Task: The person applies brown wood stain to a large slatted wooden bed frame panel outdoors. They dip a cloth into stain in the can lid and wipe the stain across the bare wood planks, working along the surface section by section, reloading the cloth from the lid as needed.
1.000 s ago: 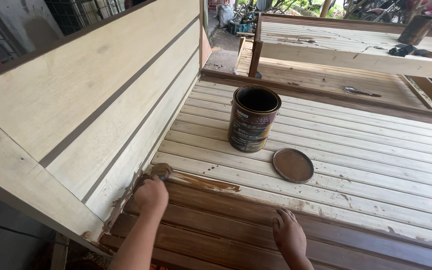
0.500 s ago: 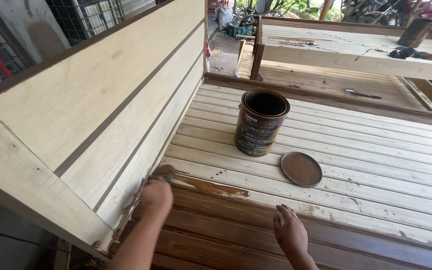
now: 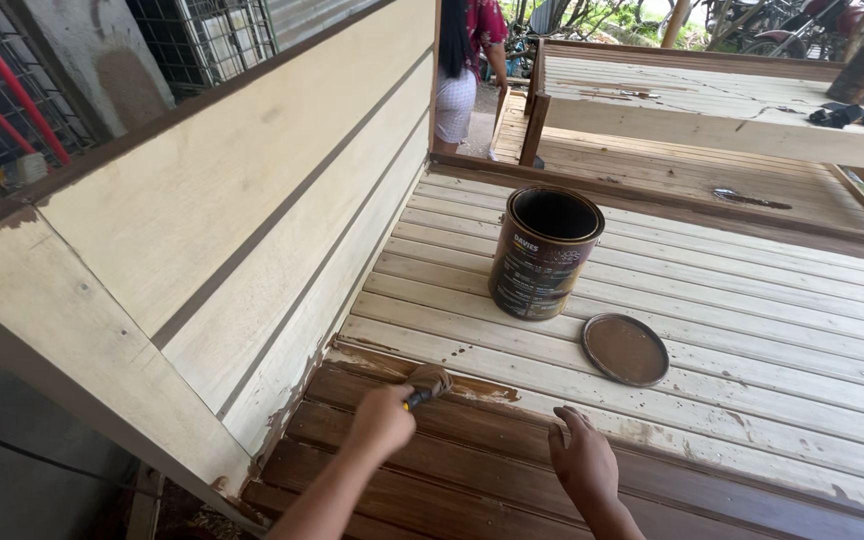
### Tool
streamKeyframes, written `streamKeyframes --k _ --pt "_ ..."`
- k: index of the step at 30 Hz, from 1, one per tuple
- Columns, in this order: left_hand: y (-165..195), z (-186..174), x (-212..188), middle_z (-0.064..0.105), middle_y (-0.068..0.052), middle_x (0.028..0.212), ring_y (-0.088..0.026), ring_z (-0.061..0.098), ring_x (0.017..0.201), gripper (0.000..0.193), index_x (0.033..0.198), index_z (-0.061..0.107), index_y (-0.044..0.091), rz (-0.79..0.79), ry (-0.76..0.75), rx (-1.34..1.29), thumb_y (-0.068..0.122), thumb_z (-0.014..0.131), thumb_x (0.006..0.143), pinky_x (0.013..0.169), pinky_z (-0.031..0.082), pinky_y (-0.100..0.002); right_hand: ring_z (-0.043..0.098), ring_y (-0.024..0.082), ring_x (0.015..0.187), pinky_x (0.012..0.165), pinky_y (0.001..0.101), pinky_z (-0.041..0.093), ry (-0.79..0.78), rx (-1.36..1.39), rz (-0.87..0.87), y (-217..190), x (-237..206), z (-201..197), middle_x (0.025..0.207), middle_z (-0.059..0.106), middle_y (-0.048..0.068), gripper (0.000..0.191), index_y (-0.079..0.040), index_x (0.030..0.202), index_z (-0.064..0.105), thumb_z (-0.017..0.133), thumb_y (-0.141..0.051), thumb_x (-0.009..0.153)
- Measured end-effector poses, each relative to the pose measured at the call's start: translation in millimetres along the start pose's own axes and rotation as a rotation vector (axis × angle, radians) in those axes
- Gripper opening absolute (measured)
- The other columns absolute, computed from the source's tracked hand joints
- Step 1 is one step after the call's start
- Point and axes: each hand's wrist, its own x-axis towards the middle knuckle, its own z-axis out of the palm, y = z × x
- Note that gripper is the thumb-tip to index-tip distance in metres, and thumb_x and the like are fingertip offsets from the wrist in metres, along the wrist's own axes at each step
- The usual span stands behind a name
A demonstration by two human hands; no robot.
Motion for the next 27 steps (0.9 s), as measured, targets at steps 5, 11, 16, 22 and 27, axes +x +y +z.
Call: streamKeyframes --k 5,11,16,22,27 --pt "-11.3 -66.0 40.5 0.079 -0.016 0.088 -0.014 0.075 0.060 0.030 0.112 0.072 -0.001 -0.054 0.017 -0.154 -0.001 0.073 0.082 0.053 0.060 -0.026 0.062 0.031 0.125 0.104 0.0412 0.051 0.012 0.046 -0.024 -13.4 1.8 2.2 0.139 0.065 0.006 0.039 -0.013 0.126 0.069 0.059 -0.032 0.093" --pt "14.7 -70.9 61.1 0.071 -0.011 0.090 -0.014 0.072 0.061 0.034 0.113 0.067 0.002 0.201 0.138 -0.343 0.010 0.078 0.082 0.054 0.063 -0.026 0.064 0.030 0.124 0.103 0.0404 0.051 0.023 0.068 -0.035 -10.3 -0.6 5.6 0.135 0.068 0.005 0.036 -0.012 0.121 0.071 0.059 -0.031 0.093" --pt "32.3 -47.6 74.6 0.066 -0.009 0.090 -0.016 0.069 0.063 0.032 0.097 0.070 0.003 0.256 0.131 -0.138 0.019 0.088 0.077 0.053 0.061 -0.026 0.065 0.032 0.120 0.101 0.0414 0.052 0.050 0.055 -0.022 1.8 2.1 -7.0 0.133 0.069 0.008 0.035 -0.012 0.119 0.073 0.060 -0.032 0.093" --pt "9.9 -70.1 101.4 0.071 -0.006 0.070 -0.020 0.069 0.061 0.017 0.082 0.066 0.009 0.310 0.114 0.079 0.019 0.075 0.092 0.054 0.058 -0.031 0.069 0.033 0.115 0.099 0.0416 0.054 0.078 0.041 0.003 11.7 8.0 -16.4 0.131 0.071 0.007 0.034 -0.013 0.118 0.073 0.060 -0.032 0.094" --pt "0.1 -99.0 112.2 0.077 -0.013 0.079 -0.025 0.073 0.071 0.014 0.080 0.074 0.005 0.345 0.277 0.165 0.014 0.084 0.078 0.068 0.060 -0.037 0.068 0.033 0.115 0.097 0.0422 0.054 0.101 0.059 -0.005 16.8 6.0 -18.8 0.130 0.071 0.007 0.032 -0.012 0.115 0.074 0.060 -0.031 0.093"
